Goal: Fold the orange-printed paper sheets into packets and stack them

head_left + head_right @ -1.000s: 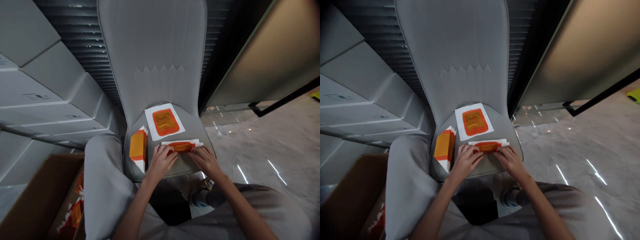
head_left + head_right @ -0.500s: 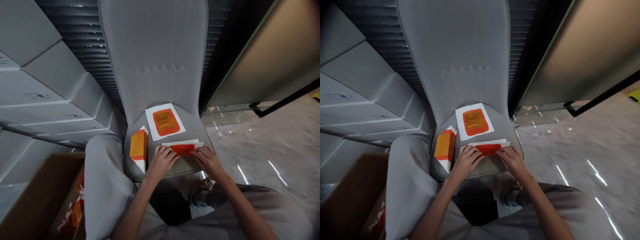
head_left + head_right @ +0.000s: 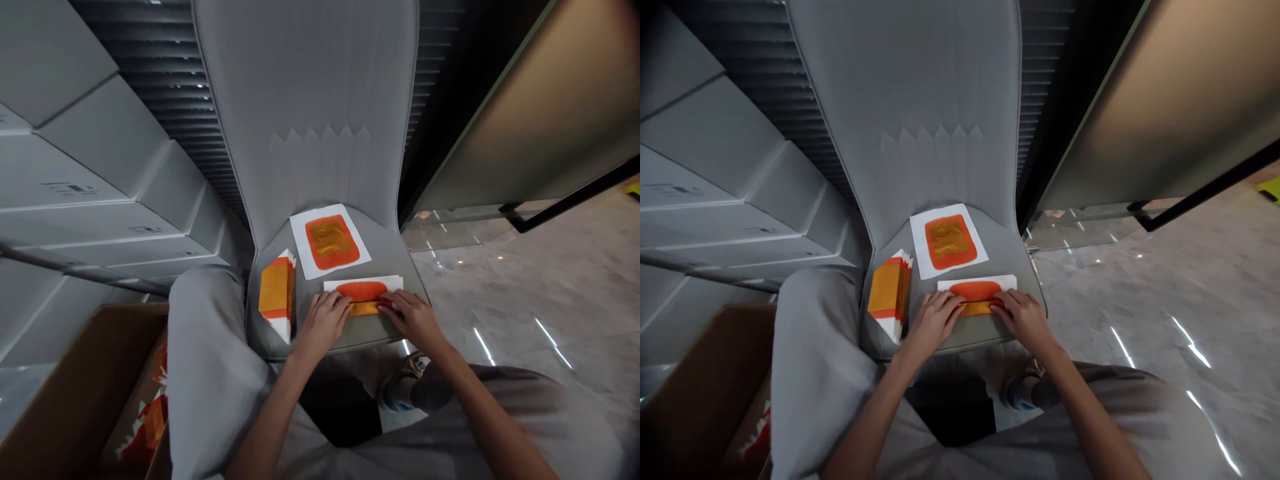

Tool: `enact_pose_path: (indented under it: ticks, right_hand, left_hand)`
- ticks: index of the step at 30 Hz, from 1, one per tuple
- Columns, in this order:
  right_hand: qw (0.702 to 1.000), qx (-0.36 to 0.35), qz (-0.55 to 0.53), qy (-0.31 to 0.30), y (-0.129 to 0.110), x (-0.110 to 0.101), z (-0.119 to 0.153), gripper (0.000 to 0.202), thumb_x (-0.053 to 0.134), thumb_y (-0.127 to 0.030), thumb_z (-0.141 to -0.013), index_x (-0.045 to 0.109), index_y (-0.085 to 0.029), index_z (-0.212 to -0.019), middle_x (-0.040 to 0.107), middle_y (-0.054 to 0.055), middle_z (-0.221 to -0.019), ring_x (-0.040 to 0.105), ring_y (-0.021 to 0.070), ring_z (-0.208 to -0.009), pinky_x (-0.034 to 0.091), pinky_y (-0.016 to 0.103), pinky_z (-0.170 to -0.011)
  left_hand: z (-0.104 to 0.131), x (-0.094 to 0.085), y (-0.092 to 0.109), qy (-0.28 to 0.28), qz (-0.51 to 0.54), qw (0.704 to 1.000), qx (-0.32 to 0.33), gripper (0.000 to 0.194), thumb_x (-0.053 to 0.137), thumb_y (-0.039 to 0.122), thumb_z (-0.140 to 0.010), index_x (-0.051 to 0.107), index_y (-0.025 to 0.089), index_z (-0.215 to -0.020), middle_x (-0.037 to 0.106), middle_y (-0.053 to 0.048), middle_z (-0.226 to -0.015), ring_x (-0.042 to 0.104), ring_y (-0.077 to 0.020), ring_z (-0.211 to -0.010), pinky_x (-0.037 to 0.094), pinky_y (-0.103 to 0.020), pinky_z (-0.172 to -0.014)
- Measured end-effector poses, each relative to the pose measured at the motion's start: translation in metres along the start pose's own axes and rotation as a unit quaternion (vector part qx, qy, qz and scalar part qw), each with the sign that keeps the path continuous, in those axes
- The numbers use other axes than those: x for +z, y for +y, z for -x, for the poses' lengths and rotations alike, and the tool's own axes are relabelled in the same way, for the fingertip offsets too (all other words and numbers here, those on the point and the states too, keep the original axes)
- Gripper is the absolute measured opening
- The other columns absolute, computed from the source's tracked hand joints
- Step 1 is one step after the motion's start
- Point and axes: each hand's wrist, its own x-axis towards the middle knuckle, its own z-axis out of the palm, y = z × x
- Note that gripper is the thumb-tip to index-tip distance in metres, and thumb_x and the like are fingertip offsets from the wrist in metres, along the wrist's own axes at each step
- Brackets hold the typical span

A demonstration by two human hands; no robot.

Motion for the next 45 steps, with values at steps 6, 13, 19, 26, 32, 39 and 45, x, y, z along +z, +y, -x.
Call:
enact_pose_path:
  ticks: [6, 13, 19, 26, 32, 39, 45]
  right_hand:
    - [0.998, 0.003, 0.042, 0.039, 0.003, 0.003, -0.007, 0.057, 0.054, -0.042, -0.1, 0.041, -0.023, -0.152, 0.056, 0.015, -0.141, 0.054, 0.0314, -0.126, 0.044, 0.048, -0.103]
    - [0.996, -0.032, 0.045, 0.063, 0.004, 0.001, -0.008, 0.058, 0.057, -0.032, -0.098, 0.041, -0.027, -0.153, 0.059, 0.012, -0.134, 0.054, 0.03, -0.123, 0.036, 0.055, -0.114]
    - [0.995, -0.047, 0.065, 0.062, 0.002, -0.001, -0.005, 0.064, 0.058, -0.028, -0.098, 0.033, -0.028, -0.157, 0.055, 0.012, -0.142, 0.051, 0.0304, -0.129, 0.035, 0.055, -0.116]
    - [0.993, -0.049, 0.08, 0.078, 0.001, -0.002, -0.002, 0.05, 0.059, -0.023, -0.097, 0.051, -0.027, -0.146, 0.056, 0.013, -0.142, 0.052, 0.0304, -0.129, 0.038, 0.055, -0.114]
    - [0.991, -0.118, 0.01, 0.065, 0.0, -0.009, 0.0, 0.022, 0.061, -0.012, -0.092, 0.067, -0.025, -0.11, 0.065, 0.009, -0.129, 0.06, 0.0245, -0.117, 0.048, 0.045, -0.102]
    - [0.989, -0.143, -0.02, -0.019, -0.004, -0.014, 0.001, 0.029, 0.065, -0.013, -0.082, 0.066, -0.022, -0.109, 0.057, 0.009, -0.146, 0.045, 0.0317, -0.14, 0.028, 0.059, -0.117]
    - [0.998, -0.026, -0.034, -0.042, -0.017, -0.005, 0.001, 0.038, 0.06, -0.008, -0.081, 0.064, -0.022, -0.117, 0.072, 0.009, -0.121, 0.066, 0.0268, -0.109, 0.048, 0.043, -0.09]
  left_hand:
    - [0.003, 0.013, 0.004, 0.062, -0.05, 0.996, -0.039, 0.026, 0.056, 0.012, -0.095, 0.068, 0.026, -0.114, 0.063, -0.008, -0.113, 0.055, -0.0237, -0.102, 0.044, -0.041, -0.086]
    - [0.003, 0.002, 0.012, 0.02, -0.045, 0.999, -0.019, 0.021, 0.061, 0.014, -0.09, 0.07, 0.023, -0.106, 0.061, -0.008, -0.111, 0.052, -0.0254, -0.103, 0.044, -0.043, -0.087]
    - [0.003, -0.005, 0.008, 0.009, -0.068, 0.998, -0.016, 0.021, 0.059, 0.022, -0.096, 0.071, 0.027, -0.112, 0.058, -0.008, -0.113, 0.051, -0.0255, -0.102, 0.044, -0.043, -0.085]
    - [0.005, 0.015, 0.006, 0.042, -0.113, 0.99, -0.077, 0.036, 0.053, 0.013, -0.096, 0.066, 0.029, -0.126, 0.058, -0.008, -0.1, 0.05, -0.0247, -0.091, 0.044, -0.041, -0.077]
    - [0.004, 0.016, 0.014, 0.067, -0.064, 0.99, -0.108, 0.031, 0.054, 0.019, -0.096, 0.065, 0.025, -0.124, 0.057, -0.011, -0.114, 0.051, -0.0282, -0.103, 0.044, -0.044, -0.085]
    - [0.002, 0.01, 0.017, 0.044, -0.042, 0.991, -0.115, 0.027, 0.054, 0.023, -0.096, 0.065, 0.027, -0.12, 0.053, -0.01, -0.128, 0.05, -0.029, -0.112, 0.043, -0.045, -0.091]
    - [0.003, 0.02, 0.013, 0.052, -0.018, 0.995, -0.083, 0.029, 0.055, 0.018, -0.096, 0.067, 0.025, -0.122, 0.059, -0.009, -0.124, 0.053, -0.0279, -0.113, 0.044, -0.045, -0.093]
